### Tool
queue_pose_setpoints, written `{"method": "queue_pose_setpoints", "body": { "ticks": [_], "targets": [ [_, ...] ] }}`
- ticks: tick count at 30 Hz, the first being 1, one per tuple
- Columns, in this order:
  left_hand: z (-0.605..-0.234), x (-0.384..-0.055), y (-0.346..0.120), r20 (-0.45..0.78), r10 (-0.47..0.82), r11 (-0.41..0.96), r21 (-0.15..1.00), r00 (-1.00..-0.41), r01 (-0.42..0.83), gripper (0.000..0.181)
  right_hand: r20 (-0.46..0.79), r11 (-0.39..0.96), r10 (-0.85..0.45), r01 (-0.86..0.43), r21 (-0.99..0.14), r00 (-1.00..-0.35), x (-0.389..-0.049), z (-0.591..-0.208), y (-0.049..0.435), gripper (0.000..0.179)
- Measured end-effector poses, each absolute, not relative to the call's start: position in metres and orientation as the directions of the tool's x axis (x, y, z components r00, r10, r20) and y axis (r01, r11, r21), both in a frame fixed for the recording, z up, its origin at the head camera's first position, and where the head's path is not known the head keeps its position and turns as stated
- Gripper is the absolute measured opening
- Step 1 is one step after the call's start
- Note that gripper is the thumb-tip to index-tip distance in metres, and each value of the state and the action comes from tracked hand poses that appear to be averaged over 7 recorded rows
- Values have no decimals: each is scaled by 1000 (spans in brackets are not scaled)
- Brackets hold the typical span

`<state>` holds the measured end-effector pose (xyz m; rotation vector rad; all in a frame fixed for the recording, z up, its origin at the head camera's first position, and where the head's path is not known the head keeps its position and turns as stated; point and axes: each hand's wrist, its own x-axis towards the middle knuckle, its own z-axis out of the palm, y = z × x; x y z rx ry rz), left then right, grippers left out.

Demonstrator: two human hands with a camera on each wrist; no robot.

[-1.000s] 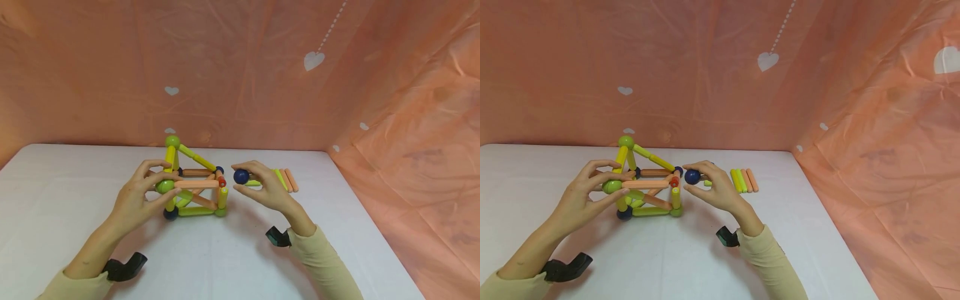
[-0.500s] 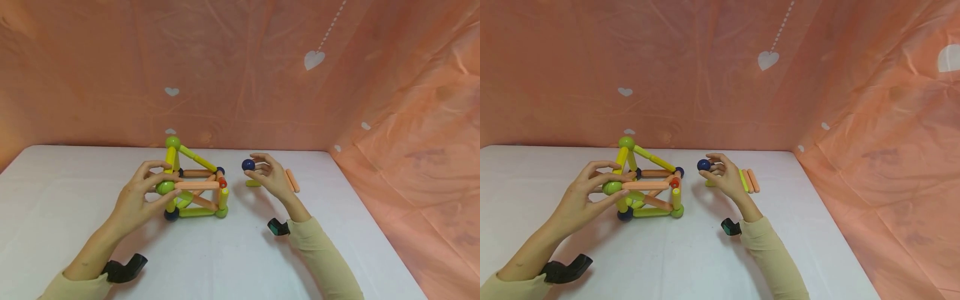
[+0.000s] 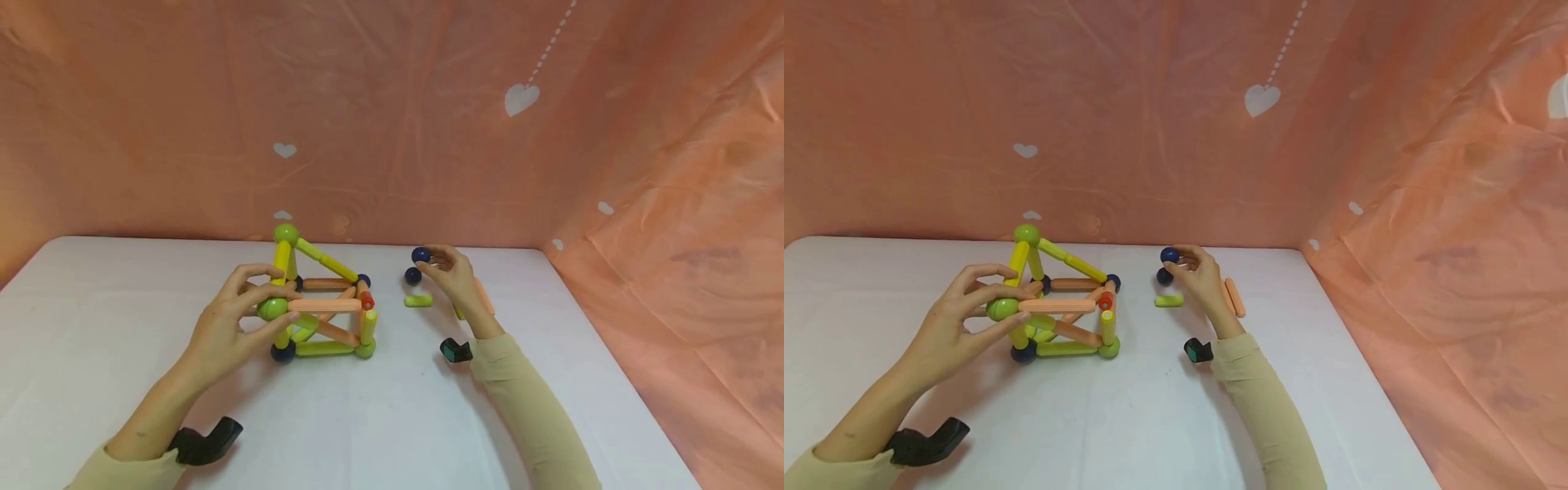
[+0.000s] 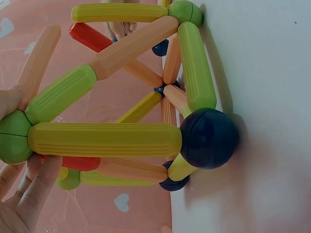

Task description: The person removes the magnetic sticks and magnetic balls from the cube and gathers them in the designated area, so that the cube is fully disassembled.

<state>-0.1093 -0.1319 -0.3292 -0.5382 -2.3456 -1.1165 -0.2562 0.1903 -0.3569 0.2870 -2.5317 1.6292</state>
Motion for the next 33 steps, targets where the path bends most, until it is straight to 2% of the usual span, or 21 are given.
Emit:
{"method": "queue_pose_setpoints", "body": {
  "ticks": [10, 19, 26, 33],
  "targets": [
    [-330, -109, -132, 587, 134, 608, 588, -798, 534, 34, 74, 467, -52, -90, -880, -996, -281, -362, 191, 43],
    [-331, -111, -132, 581, 133, 603, 596, -803, 531, 32, 69, 477, -38, -78, -875, -997, -300, -371, 188, 43],
    [-330, -111, -132, 585, 137, 604, 590, -800, 535, 33, -24, 519, 1, 21, -854, -1000, -311, -375, 187, 46],
    [-330, -109, -132, 584, 141, 599, 592, -800, 538, 34, -49, 563, 1, 41, -826, -999, -315, -379, 185, 43]
  ]
}}
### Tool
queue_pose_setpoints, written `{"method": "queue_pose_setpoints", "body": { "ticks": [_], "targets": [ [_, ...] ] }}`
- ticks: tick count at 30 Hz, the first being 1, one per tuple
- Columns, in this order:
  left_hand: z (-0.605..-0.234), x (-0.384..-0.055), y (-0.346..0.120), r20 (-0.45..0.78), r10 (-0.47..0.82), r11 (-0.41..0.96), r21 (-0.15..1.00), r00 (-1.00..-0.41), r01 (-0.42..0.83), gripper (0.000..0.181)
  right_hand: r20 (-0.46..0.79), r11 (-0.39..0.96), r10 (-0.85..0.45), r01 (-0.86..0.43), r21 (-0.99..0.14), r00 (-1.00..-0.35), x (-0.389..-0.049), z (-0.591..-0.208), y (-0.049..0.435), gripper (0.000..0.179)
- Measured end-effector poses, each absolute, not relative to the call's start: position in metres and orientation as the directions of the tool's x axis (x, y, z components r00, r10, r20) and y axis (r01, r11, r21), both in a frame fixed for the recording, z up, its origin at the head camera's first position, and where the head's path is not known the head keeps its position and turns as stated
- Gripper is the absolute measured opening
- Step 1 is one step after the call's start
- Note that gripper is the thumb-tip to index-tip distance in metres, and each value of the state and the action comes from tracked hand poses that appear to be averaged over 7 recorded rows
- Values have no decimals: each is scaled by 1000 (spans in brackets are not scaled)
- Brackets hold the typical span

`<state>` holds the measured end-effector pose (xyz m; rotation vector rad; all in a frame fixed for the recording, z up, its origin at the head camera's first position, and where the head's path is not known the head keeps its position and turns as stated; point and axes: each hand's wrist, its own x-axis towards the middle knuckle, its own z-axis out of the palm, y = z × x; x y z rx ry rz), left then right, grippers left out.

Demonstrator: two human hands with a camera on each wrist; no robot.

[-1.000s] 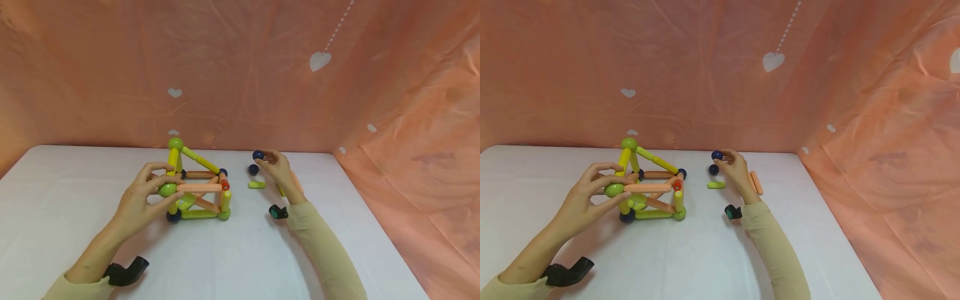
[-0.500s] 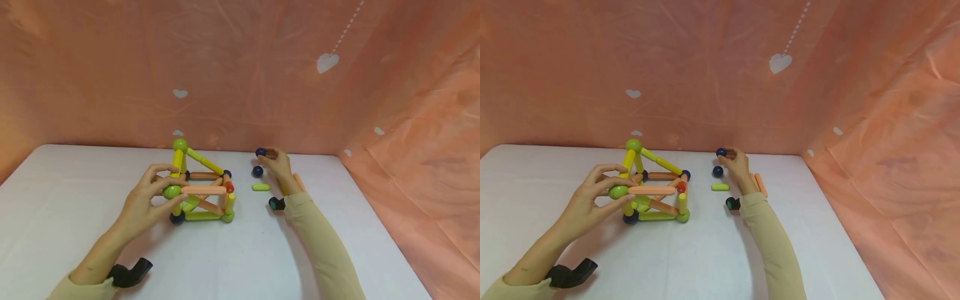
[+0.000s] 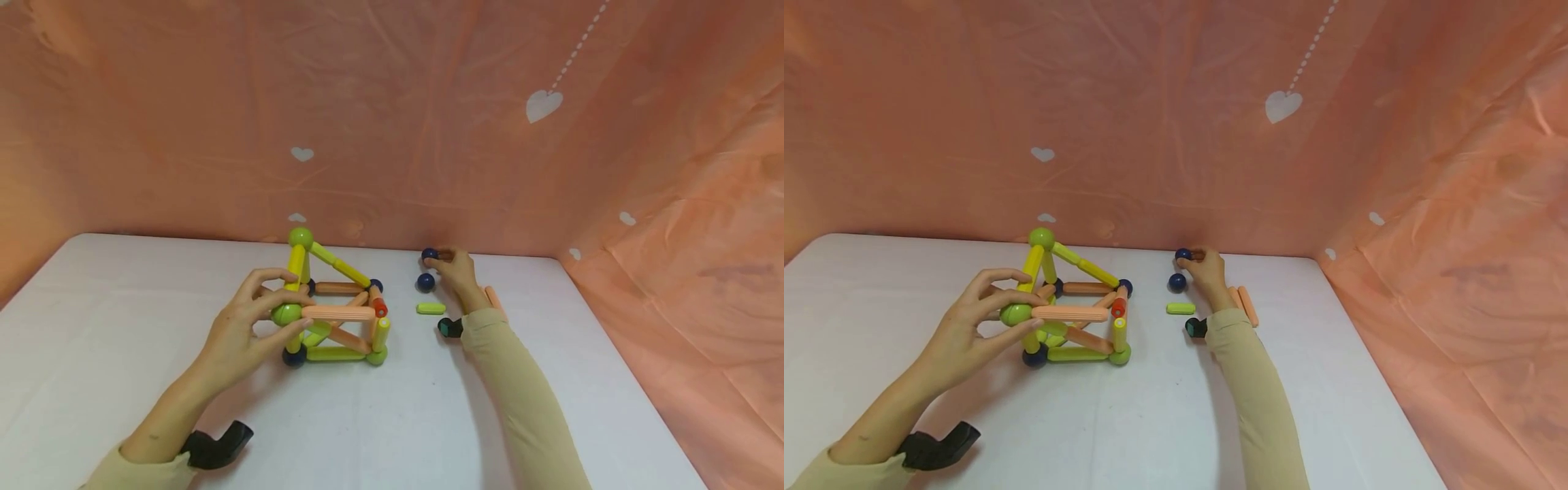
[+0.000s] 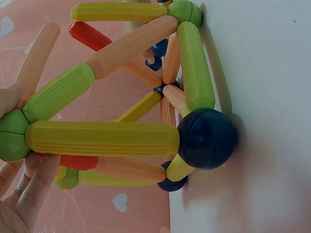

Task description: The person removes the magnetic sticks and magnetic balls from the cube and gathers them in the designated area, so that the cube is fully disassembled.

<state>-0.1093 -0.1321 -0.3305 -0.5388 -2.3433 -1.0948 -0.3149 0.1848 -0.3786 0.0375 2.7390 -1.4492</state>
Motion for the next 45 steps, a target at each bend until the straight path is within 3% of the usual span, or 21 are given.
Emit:
{"method": "queue_pose_setpoints", "body": {
  "ticks": [15, 22, 30, 37, 45],
  "targets": [
    [-333, -110, -132, 572, 137, 595, 605, -809, 529, 30, -75, 610, -17, 49, -791, -997, -314, -381, 188, 47],
    [-332, -110, -131, 560, 139, 588, 617, -817, 523, 28, -54, 542, 11, 51, -839, -998, -299, -372, 193, 49],
    [-332, -109, -132, 575, 133, 586, 612, -807, 532, 28, 61, 455, -99, -100, -885, -993, -268, -360, 193, 46],
    [-332, -108, -132, 564, 127, 575, 629, -816, 523, 29, 89, 340, -142, -133, -931, -986, -245, -352, 189, 44],
    [-331, -108, -131, 555, 128, 561, 643, -822, 522, 29, 187, 317, -182, -238, -918, -965, -227, -341, 185, 38]
  ]
}}
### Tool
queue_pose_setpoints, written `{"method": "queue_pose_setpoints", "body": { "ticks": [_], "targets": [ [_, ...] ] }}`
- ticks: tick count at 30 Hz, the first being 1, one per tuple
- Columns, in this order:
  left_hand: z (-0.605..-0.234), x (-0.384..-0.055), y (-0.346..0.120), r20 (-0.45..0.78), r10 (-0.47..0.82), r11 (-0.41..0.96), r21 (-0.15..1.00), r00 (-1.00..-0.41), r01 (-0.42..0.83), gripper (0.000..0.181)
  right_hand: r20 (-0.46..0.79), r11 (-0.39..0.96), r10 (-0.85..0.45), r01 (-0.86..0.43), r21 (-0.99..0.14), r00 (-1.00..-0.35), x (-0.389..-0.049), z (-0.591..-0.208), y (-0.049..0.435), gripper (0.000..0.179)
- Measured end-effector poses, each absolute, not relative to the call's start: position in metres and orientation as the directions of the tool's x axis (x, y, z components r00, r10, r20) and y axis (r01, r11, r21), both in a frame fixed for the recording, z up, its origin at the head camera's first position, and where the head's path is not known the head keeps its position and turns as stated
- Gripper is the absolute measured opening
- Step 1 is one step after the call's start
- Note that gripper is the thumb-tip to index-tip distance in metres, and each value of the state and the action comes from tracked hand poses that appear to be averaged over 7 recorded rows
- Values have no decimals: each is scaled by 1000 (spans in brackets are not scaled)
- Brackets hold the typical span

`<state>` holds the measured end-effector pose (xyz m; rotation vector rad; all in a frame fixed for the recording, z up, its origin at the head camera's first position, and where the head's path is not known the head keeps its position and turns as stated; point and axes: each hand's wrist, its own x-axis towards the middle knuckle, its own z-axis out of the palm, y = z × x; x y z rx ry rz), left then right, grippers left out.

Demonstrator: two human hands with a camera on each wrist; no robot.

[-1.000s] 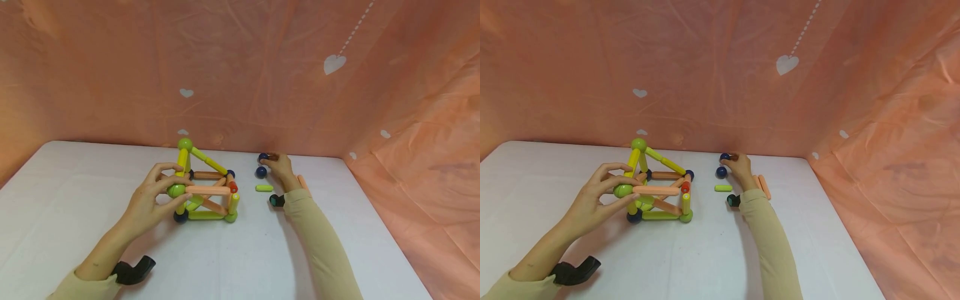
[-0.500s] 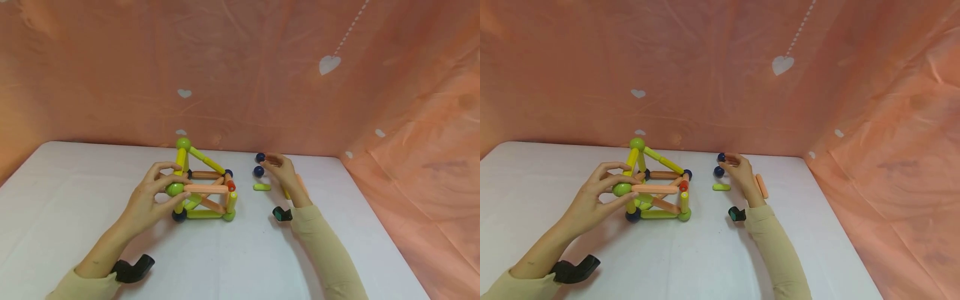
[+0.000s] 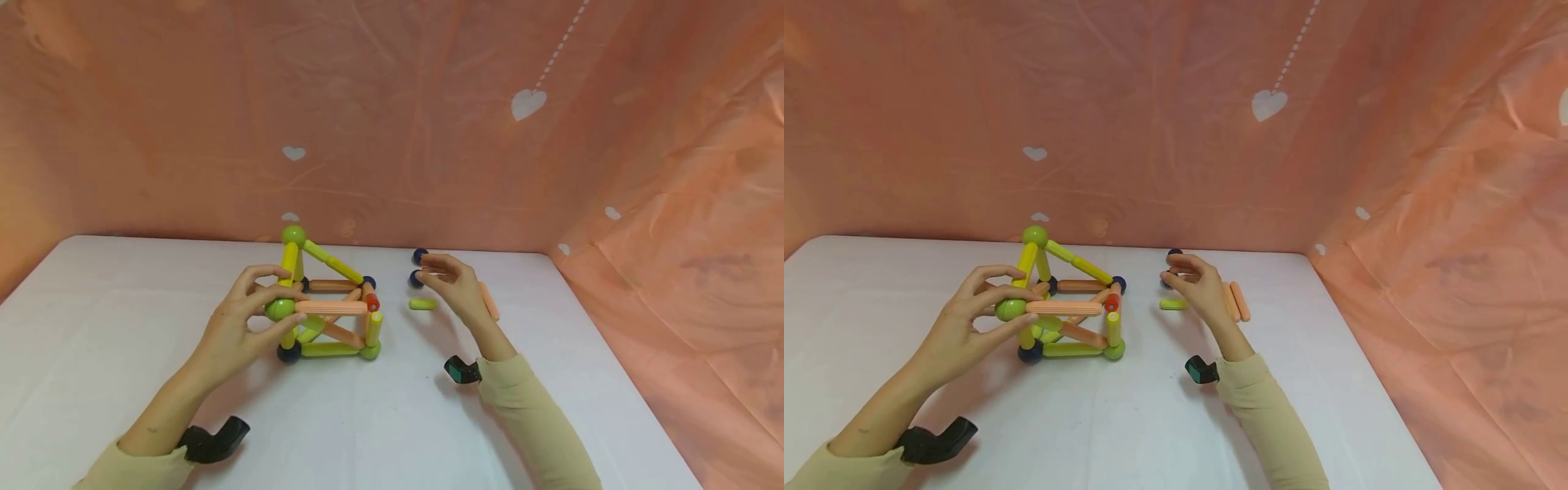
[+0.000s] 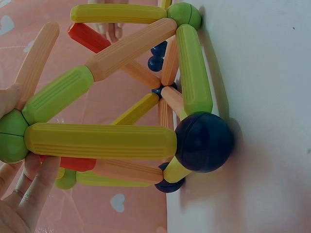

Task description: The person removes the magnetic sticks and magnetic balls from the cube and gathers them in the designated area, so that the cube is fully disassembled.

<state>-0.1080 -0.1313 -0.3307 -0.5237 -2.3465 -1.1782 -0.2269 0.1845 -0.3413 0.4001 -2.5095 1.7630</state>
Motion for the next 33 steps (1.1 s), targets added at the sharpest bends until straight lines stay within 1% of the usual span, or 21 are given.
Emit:
{"method": "queue_pose_setpoints", "body": {
  "ticks": [3, 8, 19, 28, 33],
  "targets": [
    [-331, -108, -131, 558, 131, 561, 640, -820, 525, 29, 186, 315, -210, -246, -917, -960, -221, -338, 182, 37],
    [-330, -107, -132, 548, 131, 562, 646, -827, 517, 27, 148, 321, -259, -230, -919, -954, -211, -334, 176, 36],
    [-329, -108, -131, 549, 127, 559, 648, -826, 517, 27, 147, 283, -337, -249, -926, -930, -197, -333, 163, 33],
    [-329, -108, -131, 546, 131, 563, 646, -828, 515, 27, 194, 268, -446, -337, -903, -874, -190, -345, 154, 34],
    [-328, -108, -131, 540, 132, 562, 650, -831, 512, 27, 249, 242, -496, -408, -881, -832, -190, -352, 145, 36]
  ]
}}
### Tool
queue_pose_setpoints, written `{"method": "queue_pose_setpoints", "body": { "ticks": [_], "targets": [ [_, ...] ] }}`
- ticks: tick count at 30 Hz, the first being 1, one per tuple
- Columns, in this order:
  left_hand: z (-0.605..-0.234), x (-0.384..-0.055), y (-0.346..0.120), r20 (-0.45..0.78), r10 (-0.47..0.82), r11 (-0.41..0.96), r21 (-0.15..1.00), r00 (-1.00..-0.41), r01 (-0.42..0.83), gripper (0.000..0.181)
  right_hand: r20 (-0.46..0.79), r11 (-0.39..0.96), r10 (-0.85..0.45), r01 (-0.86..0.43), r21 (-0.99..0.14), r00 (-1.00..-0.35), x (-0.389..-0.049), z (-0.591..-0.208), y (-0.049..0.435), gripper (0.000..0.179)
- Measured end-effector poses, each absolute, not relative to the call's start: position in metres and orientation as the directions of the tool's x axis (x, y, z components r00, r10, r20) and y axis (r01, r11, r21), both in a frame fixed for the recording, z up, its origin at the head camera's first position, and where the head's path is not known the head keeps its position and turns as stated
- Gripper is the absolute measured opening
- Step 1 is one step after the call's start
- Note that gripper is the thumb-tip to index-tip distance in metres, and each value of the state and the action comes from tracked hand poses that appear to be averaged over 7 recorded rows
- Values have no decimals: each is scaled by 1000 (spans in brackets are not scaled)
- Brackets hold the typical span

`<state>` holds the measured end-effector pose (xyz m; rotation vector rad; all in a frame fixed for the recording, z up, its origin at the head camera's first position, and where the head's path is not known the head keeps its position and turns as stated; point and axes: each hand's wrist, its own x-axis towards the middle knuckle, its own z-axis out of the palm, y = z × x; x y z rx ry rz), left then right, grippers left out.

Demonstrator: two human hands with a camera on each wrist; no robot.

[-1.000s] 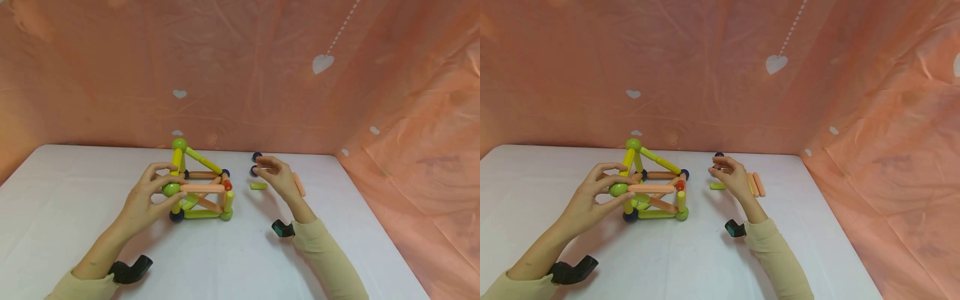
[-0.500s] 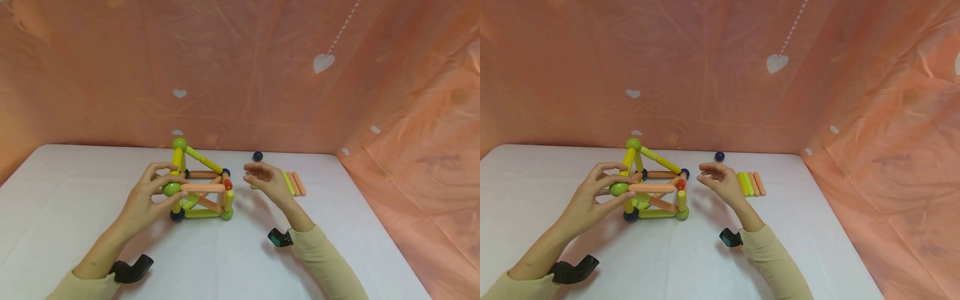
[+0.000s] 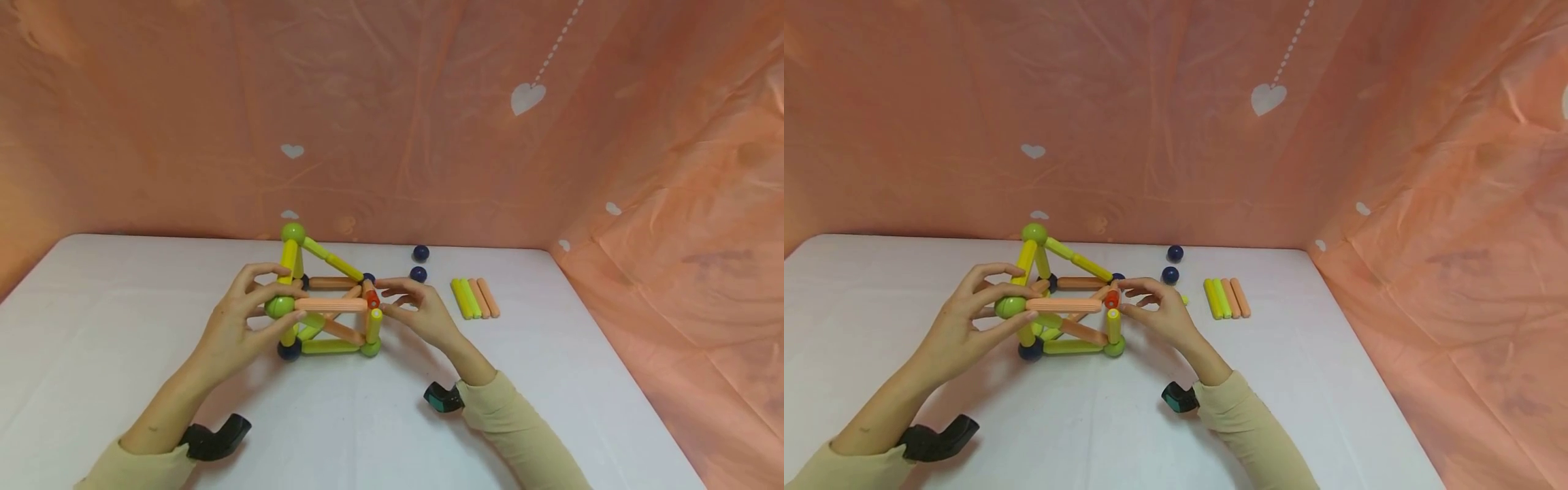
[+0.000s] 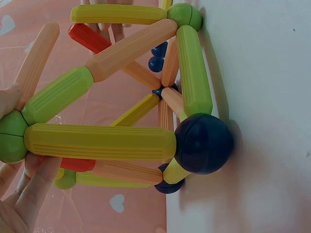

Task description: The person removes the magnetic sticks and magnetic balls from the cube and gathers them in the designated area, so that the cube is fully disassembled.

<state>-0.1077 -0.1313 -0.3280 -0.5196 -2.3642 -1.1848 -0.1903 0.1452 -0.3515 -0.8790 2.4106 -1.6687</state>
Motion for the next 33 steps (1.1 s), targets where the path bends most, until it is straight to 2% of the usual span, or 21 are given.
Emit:
{"method": "queue_pose_setpoints", "body": {
  "ticks": [9, 20, 33],
  "targets": [
    [-328, -109, -133, 531, 131, 560, 657, -837, 504, 27, 343, 202, -515, -500, -842, -786, -190, -354, 133, 35],
    [-329, -109, -132, 526, 132, 556, 662, -840, 502, 27, 330, 241, -428, -458, -856, -842, -189, -355, 130, 27],
    [-328, -108, -131, 537, 127, 559, 655, -834, 508, 28, 267, 230, -346, -357, -905, -899, -191, -353, 145, 29]
  ]
}}
